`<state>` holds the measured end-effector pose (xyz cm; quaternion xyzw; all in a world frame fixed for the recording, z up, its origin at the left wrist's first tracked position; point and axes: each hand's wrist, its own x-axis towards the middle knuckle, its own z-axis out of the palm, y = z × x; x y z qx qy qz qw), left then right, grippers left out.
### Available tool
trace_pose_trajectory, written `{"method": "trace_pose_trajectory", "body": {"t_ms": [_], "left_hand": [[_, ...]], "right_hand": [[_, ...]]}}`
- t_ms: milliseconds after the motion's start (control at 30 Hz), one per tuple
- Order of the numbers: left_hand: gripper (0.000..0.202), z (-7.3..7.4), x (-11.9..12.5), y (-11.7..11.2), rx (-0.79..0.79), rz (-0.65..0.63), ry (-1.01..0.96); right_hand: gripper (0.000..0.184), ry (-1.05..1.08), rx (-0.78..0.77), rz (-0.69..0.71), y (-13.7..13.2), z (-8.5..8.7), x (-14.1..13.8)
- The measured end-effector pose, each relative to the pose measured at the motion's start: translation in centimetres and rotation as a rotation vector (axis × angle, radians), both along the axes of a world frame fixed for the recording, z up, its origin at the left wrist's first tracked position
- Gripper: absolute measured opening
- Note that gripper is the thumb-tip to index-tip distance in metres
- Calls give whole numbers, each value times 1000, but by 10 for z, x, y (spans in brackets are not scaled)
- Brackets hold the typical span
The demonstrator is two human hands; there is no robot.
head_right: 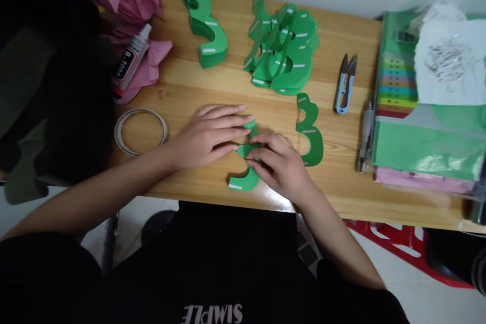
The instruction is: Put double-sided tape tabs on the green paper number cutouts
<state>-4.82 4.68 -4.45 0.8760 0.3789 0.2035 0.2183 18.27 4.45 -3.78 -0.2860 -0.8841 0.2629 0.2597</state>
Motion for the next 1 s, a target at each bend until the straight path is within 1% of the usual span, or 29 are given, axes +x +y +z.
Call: {"method": "trace_pose_trajectory", "body": {"t_ms": [200, 533, 767, 1000], "left_hand": [[30, 0, 1, 0, 17, 3, -3], [28, 0, 1, 0, -3, 5, -9], [29, 0, 1, 0, 8, 5, -4], [31, -1, 0, 0, -2, -6, -11]], "right_hand": [[8, -10, -14, -18, 0, 2, -1], [8, -26, 49, -8, -1, -1, -1], [5, -53, 22, -24, 0, 1, -5], [2, -99, 78, -40, 2, -5, -10]]}}
